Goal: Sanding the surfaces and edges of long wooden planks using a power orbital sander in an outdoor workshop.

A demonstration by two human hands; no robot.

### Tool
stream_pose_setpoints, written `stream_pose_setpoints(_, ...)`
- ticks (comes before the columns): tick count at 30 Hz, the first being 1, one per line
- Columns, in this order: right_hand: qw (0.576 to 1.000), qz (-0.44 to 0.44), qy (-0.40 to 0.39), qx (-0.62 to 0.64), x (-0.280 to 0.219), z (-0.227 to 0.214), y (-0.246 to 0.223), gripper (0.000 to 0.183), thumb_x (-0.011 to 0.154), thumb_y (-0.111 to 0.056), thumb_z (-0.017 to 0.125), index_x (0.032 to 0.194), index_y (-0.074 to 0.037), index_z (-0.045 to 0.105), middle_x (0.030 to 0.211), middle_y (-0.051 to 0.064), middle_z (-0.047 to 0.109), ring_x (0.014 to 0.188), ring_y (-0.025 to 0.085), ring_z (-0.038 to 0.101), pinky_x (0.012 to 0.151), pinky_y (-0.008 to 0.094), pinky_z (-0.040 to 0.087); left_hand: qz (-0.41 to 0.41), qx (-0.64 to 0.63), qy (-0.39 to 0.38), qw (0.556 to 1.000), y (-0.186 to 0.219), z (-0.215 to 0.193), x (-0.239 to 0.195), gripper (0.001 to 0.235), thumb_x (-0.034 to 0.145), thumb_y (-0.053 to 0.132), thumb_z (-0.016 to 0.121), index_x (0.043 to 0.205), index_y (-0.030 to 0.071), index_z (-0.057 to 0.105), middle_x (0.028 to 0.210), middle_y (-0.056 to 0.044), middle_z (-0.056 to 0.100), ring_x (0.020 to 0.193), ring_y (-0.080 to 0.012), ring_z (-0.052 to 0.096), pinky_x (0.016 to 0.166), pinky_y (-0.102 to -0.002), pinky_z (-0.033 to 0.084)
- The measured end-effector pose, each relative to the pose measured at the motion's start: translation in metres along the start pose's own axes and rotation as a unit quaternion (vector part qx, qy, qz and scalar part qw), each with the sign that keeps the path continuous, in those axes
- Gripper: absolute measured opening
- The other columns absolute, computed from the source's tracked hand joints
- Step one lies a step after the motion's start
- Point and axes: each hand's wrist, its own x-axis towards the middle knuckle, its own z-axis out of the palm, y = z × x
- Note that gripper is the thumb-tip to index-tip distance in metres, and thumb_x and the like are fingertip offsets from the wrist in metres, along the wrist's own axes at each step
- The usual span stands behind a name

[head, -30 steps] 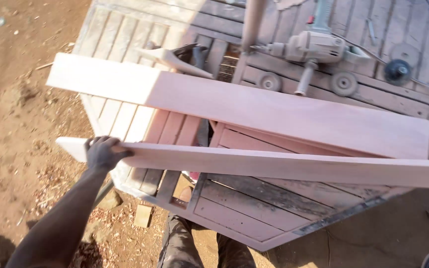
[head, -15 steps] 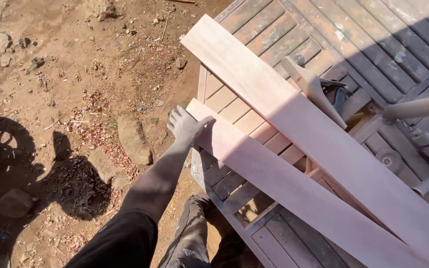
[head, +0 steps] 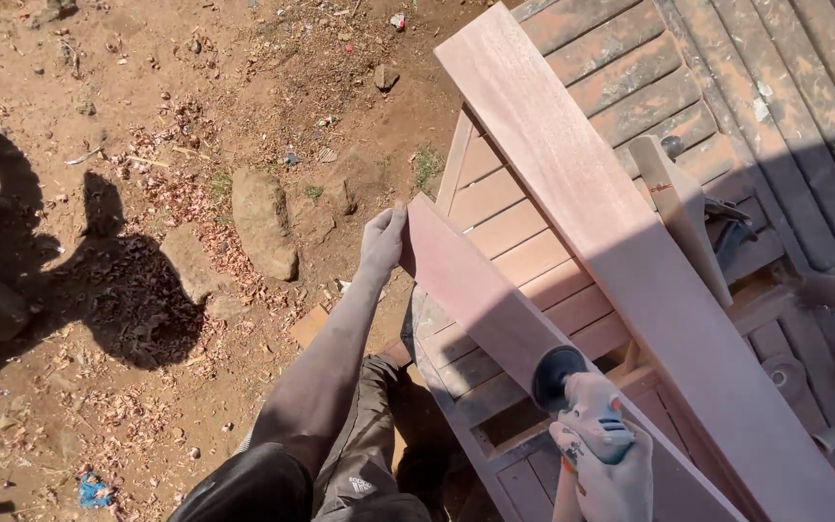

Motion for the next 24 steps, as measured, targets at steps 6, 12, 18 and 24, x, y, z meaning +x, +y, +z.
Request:
stream_pose_setpoints(6,0.99,-0.111,-0.031,-0.076,-0.01,0.053,-0.132,0.07,0.076,-0.04,0.08,0.133,-0.015,0.047,0.12,0.008,0.069,0.113,0.031,0.064,0.092,0.048,0.049,0.001,-0.071,-0.058,0.996,0.007,0.0,-0.003,0.03,0.102,0.035,0.063,0.087,0.011,0.073,0.081,0.003,0.07,0.073,-0.0065,0.059,0.067,-0.023,0.047)
stream_pose_setpoints(12,0.944,-0.285,0.038,-0.164,0.058,0.129,-0.162,0.089,0.07,-0.056,0.086,0.135,-0.015,0.041,0.11,0.014,0.073,0.098,0.036,0.075,0.074,0.049,0.061,0.007,-0.042,-0.031,0.999,-0.003,0.002,0.002,0.039,0.103,0.052,0.06,0.088,0.02,0.076,0.073,0.004,0.066,0.07,-0.0099,0.062,0.062,-0.022,0.048)
stream_pose_setpoints(18,0.915,-0.348,0.076,-0.19,0.084,0.182,-0.194,0.086,0.063,-0.065,0.085,0.125,-0.025,0.042,0.098,0.006,0.073,0.092,0.032,0.075,0.068,0.045,0.06,-0.035,-0.091,-0.055,0.994,0.01,0.003,-0.003,0.054,0.099,0.064,0.054,0.097,0.016,0.079,0.075,-0.002,0.066,0.068,-0.0151,0.062,0.06,-0.023,0.049)
stream_pose_setpoints(24,0.917,-0.341,0.053,-0.201,0.041,0.172,-0.221,0.07,0.077,-0.052,0.077,0.126,-0.016,0.04,0.103,0.019,0.073,0.099,0.042,0.074,0.082,0.054,0.059,-0.041,-0.114,-0.044,0.992,0.021,0.005,-0.006,0.056,0.097,0.064,0.056,0.099,0.012,0.077,0.077,-0.004,0.065,0.069,-0.0163,0.062,0.062,-0.024,0.049)
